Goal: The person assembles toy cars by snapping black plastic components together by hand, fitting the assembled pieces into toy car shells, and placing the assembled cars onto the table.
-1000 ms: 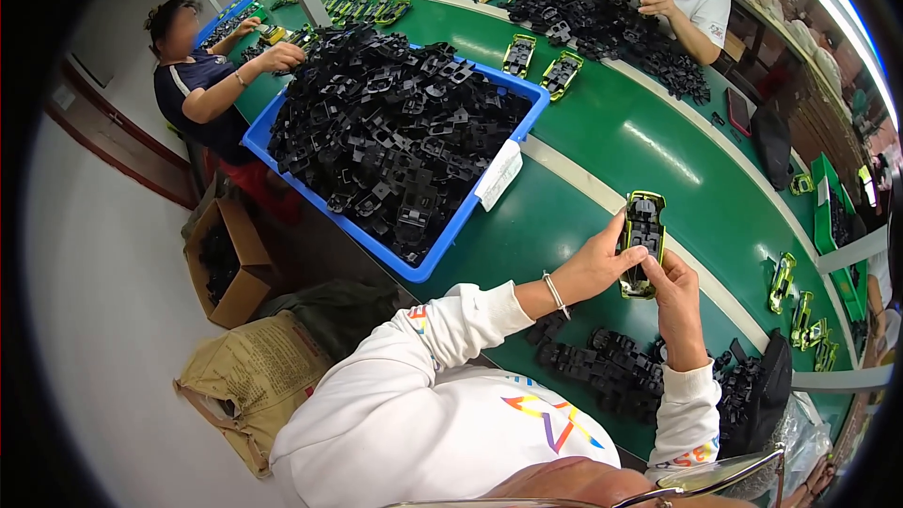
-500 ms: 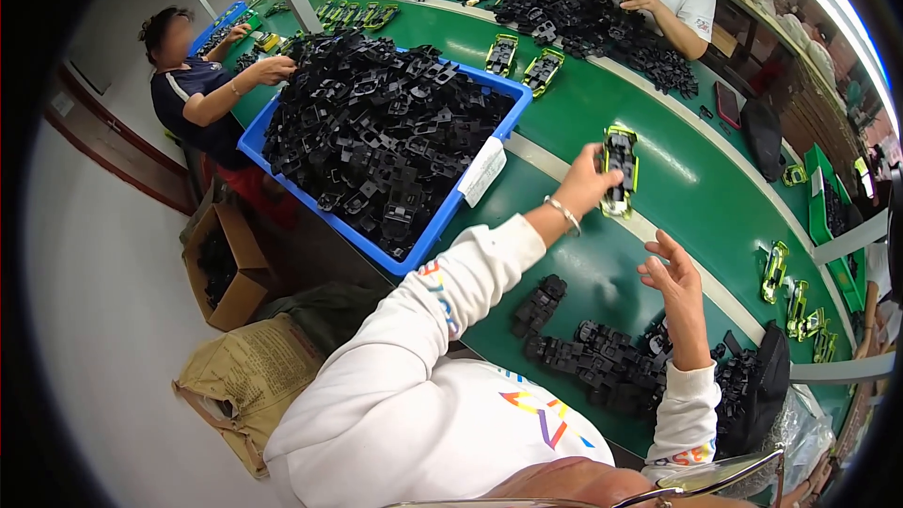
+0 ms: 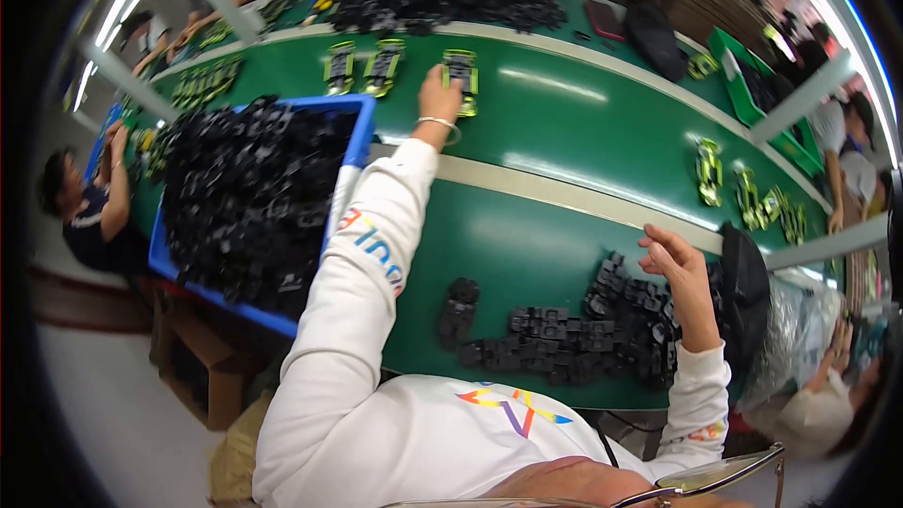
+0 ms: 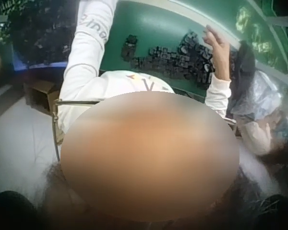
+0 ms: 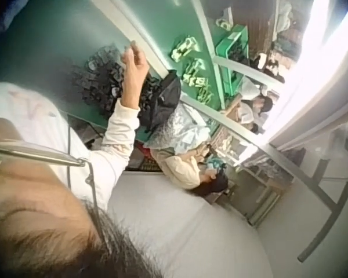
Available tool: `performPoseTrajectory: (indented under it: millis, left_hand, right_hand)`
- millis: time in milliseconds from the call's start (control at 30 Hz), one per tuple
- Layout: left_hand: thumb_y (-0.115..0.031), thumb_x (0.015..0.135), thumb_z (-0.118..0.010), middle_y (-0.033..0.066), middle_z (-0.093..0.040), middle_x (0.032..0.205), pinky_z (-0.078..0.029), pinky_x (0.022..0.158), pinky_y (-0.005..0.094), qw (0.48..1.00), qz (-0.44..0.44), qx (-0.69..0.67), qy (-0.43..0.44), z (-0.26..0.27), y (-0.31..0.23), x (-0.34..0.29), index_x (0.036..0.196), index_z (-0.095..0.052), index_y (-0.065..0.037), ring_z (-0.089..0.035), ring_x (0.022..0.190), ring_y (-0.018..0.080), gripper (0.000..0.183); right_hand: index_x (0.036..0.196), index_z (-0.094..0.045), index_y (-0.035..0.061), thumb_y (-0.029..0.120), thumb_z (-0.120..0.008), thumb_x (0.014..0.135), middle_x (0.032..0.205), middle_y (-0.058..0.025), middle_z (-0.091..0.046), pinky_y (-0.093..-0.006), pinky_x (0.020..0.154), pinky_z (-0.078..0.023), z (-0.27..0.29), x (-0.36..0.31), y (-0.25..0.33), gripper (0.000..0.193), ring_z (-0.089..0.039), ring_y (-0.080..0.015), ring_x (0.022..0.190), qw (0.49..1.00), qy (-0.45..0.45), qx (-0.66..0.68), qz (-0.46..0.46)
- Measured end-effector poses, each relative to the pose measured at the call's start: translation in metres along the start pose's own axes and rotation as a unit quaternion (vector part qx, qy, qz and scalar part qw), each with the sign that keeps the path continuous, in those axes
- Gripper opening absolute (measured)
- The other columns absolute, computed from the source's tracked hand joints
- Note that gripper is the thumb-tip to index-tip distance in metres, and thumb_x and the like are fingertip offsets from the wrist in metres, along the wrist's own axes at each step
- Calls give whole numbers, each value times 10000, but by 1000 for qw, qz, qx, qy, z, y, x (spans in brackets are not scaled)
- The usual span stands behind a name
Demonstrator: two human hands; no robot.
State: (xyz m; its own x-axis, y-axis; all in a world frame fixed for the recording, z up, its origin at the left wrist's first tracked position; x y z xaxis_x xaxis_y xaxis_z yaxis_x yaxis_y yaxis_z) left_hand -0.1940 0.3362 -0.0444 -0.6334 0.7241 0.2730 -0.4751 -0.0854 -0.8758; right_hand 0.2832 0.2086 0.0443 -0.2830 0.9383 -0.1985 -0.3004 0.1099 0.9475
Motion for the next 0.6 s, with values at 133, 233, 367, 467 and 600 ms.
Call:
performPoseTrajectory:
  millis: [133,233,367,467,600]
  left_hand:
    - [-193,816,-674,231,-628,1171,-478,937,448,998,-49,30,7,-32,-6,16,1269,-551,-12,-595,1089,412,503]
    - [-80,828,-637,267,-648,1047,-488,854,473,992,-97,39,-66,-19,-6,21,1197,-573,25,-625,972,430,390]
    - [-171,878,-621,267,-586,1228,-431,991,473,992,-48,108,-46,-13,43,55,1292,-521,36,-566,1123,424,474]
    - [-127,856,-612,292,-616,1118,-446,933,497,996,-34,75,-29,-21,16,33,1127,-601,55,-582,1068,445,326]
    - [-89,821,-618,303,-617,1033,-466,859,499,961,-198,139,-130,4,-13,19,1055,-616,52,-579,1020,450,273]
  right_hand:
    - [1261,-601,-2,253,-616,947,1059,-66,-669,-281,801,-502,31,7,-3,405,-627,-134,863,999,-23,-10,-25]
    - [1237,-621,2,285,-640,934,1063,-50,-671,-272,809,-500,49,30,-3,415,-626,-123,883,998,-40,-54,6]
    - [1205,-630,-31,262,-699,861,1093,-143,-677,-315,770,-513,99,83,-13,456,-649,-178,825,971,-124,-188,80]
    - [1226,-600,-44,268,-733,811,1150,-224,-643,-365,816,-519,152,113,-27,537,-649,-299,887,868,-281,-369,175]
    - [1264,-565,-37,333,-760,771,1232,-248,-591,-420,934,-484,190,175,-61,647,-601,-344,1089,854,-286,-418,120]
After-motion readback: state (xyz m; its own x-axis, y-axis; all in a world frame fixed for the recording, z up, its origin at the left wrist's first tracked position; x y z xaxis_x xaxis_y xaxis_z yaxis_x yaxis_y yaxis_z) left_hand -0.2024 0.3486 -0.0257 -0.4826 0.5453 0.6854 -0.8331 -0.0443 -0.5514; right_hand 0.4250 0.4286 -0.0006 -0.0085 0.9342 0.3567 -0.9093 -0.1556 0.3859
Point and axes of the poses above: each hand's wrist, its own x-axis towards the middle knuckle, its own z-axis out of the back of the hand, y = z × x, the point moved 9 cm from there along x, towards the middle knuckle
